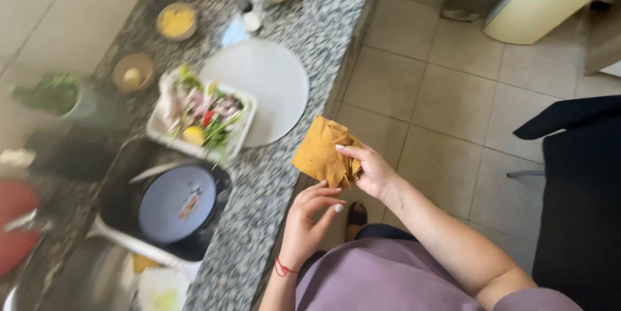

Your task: The person washes various kitchen utensils and dishes, including a knife, spoon, fork, wooden spatula, and bowls, using a sponge and running water. They then check on pastries baking in the oven before returning to wash a small bowl.

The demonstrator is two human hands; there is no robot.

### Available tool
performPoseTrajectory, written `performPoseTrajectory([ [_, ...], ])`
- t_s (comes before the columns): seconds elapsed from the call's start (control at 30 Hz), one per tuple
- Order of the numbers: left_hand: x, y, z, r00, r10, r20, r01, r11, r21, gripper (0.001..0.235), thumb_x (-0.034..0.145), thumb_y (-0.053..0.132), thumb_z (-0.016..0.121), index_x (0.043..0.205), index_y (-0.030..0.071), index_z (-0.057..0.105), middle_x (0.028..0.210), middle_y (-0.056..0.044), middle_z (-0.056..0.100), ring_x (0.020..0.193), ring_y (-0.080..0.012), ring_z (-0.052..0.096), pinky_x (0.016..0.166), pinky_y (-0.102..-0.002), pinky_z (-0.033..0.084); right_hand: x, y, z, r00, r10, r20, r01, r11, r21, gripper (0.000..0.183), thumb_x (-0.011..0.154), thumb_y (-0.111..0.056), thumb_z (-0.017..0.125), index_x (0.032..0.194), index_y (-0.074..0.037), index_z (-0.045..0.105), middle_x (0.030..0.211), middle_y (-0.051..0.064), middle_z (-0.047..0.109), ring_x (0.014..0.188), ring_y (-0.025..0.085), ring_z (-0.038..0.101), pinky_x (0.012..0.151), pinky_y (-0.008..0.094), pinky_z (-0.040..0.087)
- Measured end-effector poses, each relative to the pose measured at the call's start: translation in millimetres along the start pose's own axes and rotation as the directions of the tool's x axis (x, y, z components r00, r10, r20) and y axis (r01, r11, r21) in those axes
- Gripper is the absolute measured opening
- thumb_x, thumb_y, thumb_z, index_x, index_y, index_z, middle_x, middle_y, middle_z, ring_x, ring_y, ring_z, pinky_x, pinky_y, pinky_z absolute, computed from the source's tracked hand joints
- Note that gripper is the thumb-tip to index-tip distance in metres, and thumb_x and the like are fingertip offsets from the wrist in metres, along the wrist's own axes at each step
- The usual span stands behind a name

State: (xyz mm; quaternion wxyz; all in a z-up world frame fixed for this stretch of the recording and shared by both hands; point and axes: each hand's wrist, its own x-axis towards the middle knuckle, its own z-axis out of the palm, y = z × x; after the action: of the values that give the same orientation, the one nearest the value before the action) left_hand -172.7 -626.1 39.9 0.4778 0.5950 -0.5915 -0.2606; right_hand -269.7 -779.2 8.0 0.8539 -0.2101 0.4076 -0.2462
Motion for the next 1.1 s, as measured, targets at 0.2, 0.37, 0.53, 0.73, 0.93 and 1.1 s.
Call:
performPoseTrajectory([
  [0.2,104,-42,63,0.825,-0.553,0.113,0.556,0.761,-0.333,0.039,0.084,0.035,0.057,0.114,0.010,0.058,0.105,-0.001,0.066,0.099,-0.0097,0.059,0.089,-0.025,0.045,14,-107,-41,0.996,-0.044,0.076,0.034,0.992,0.123,0.041,0.081,-0.011,0.058,0.122,-0.010,0.054,0.103,0.011,0.064,0.090,0.026,0.062,0.072,0.036,0.051],
  [0.37,222,-43,93,0.846,-0.531,0.045,0.306,0.415,-0.857,0.046,0.088,0.019,0.053,0.130,0.002,0.046,0.124,-0.012,0.057,0.112,-0.0211,0.054,0.093,-0.033,0.046,64,-158,-85,0.962,-0.189,0.196,0.178,0.981,0.075,0.047,0.079,-0.007,0.062,0.125,-0.007,0.051,0.112,0.008,0.062,0.104,0.023,0.059,0.087,0.032,0.047],
  [0.53,344,-91,125,0.832,-0.553,-0.042,0.367,0.605,-0.707,0.030,0.093,0.016,0.053,0.121,0.009,0.057,0.110,-0.006,0.064,0.099,-0.0159,0.060,0.088,-0.036,0.050,141,-249,-127,0.944,-0.304,0.127,0.310,0.950,-0.027,0.078,0.059,0.010,0.074,0.130,-0.009,0.046,0.103,0.016,0.063,0.094,0.030,0.063,0.080,0.040,0.053],
  [0.73,519,-121,167,0.906,-0.375,0.199,0.419,0.720,-0.553,0.022,0.091,0.018,0.058,0.111,0.009,0.063,0.092,-0.004,0.064,0.085,-0.0119,0.056,0.080,-0.035,0.051,228,-401,-160,0.914,-0.264,0.309,0.341,0.912,-0.230,0.110,0.047,-0.030,0.087,0.142,-0.021,0.031,0.123,0.011,0.059,0.102,0.021,0.056,0.082,0.033,0.044],
  [0.93,685,-122,216,0.875,-0.217,0.434,0.381,0.860,-0.338,0.014,0.086,0.024,0.068,0.097,0.015,0.070,0.071,0.001,0.063,0.071,-0.0059,0.053,0.065,-0.026,0.050,335,-503,-233,0.959,-0.282,0.005,0.258,0.867,-0.427,0.059,0.053,0.002,0.087,0.107,-0.006,0.065,0.087,0.005,0.063,0.079,0.018,0.061,0.061,0.031,0.054],
  [1.1,790,-147,244,0.935,-0.310,0.173,0.334,0.932,-0.139,0.042,0.087,0.018,0.060,0.128,0.010,0.053,0.108,-0.018,0.066,0.101,-0.0362,0.063,0.084,-0.045,0.052,421,-613,-235,0.930,-0.267,-0.251,0.162,0.914,-0.372,0.038,0.056,-0.009,0.087,0.090,-0.006,0.069,0.078,0.007,0.067,0.070,0.021,0.065,0.058,0.034,0.053],
])
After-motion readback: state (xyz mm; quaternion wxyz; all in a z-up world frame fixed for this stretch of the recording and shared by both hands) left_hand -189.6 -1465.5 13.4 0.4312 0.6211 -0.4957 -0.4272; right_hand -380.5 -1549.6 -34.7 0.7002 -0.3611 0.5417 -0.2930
